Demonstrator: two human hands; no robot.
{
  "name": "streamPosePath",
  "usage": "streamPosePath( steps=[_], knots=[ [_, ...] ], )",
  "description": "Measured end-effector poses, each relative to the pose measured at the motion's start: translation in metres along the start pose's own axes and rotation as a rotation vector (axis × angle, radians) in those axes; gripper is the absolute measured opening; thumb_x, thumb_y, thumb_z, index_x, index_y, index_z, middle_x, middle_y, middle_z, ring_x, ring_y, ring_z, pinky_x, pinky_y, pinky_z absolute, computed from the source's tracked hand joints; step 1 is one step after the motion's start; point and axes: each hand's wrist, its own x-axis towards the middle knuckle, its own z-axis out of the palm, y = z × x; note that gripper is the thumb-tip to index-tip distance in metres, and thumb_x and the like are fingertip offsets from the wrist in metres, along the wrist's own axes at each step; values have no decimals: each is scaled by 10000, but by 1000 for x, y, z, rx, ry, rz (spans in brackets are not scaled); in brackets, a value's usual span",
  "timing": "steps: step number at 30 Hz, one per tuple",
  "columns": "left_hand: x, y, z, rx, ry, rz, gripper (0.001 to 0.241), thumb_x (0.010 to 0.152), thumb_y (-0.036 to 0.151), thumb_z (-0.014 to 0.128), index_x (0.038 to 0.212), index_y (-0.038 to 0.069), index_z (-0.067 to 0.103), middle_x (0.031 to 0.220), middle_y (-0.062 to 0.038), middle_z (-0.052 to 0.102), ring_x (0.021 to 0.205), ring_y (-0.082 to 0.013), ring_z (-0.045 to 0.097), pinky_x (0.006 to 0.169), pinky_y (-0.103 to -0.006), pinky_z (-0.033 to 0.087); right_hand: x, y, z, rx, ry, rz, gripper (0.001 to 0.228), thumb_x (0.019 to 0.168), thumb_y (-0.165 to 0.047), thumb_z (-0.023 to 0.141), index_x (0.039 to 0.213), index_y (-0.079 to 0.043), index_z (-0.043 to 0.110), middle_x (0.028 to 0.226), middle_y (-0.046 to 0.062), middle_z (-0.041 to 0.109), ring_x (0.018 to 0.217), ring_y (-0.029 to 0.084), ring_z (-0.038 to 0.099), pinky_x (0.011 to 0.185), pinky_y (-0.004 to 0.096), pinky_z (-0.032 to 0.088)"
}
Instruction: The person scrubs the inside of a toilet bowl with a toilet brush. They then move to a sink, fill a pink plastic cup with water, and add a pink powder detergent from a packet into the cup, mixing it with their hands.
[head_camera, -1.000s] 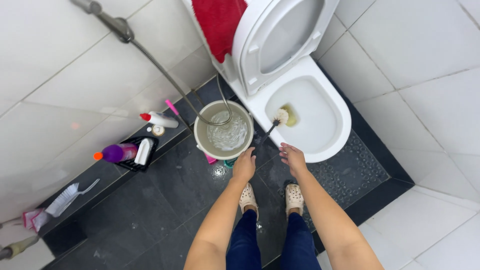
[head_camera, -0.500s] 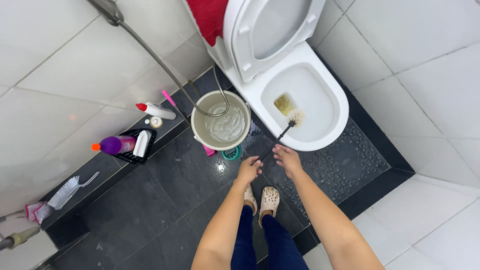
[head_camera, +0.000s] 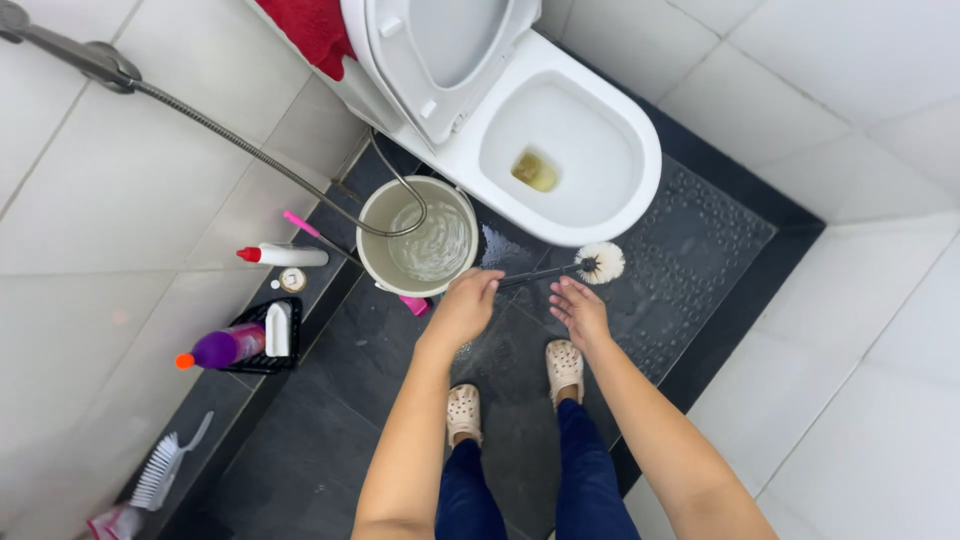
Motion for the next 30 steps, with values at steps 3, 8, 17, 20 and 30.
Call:
streamPosePath(
  steps=[3,8,17,20,30],
  knots=[
    [4,-3,15,118,-64,28,196,972,101,609,1103,48,745,980,-191,698,995,-401,665,888,-477,523,-7,32,-1,29,86,-25,355,915,-272,755,1221,-111,676,1073,14,732,890,136,675,805,338,548],
    [17,-34,78,140,-82,77,191,946,89,616,1119,35,677,1058,-209,676,995,-440,654,846,-505,529,18,73,-12,6,91,-31,316,961,-290,717,1220,-113,679,1051,-2,731,879,122,662,784,323,540],
    [53,-148,197,186,-191,-70,225,954,128,635,1151,46,565,1087,-194,708,1017,-409,688,840,-514,539,99,72,-29,-192,37,-113,343,1000,-229,632,1322,-124,682,1081,-2,757,850,86,667,746,273,526],
    [58,-180,223,246,-218,-60,249,930,147,673,1136,43,579,1070,-208,708,1006,-429,674,831,-531,527,129,81,-39,-249,53,-105,349,1001,-210,628,1337,-128,673,1083,-7,754,864,79,661,762,269,536],
    [0,-253,220,41,125,-117,138,910,103,698,1009,10,680,1008,-229,725,985,-434,684,832,-504,540,173,155,-22,-416,-114,17,341,983,-209,644,1309,-126,699,1057,-41,733,896,72,646,776,269,506]
  ],
)
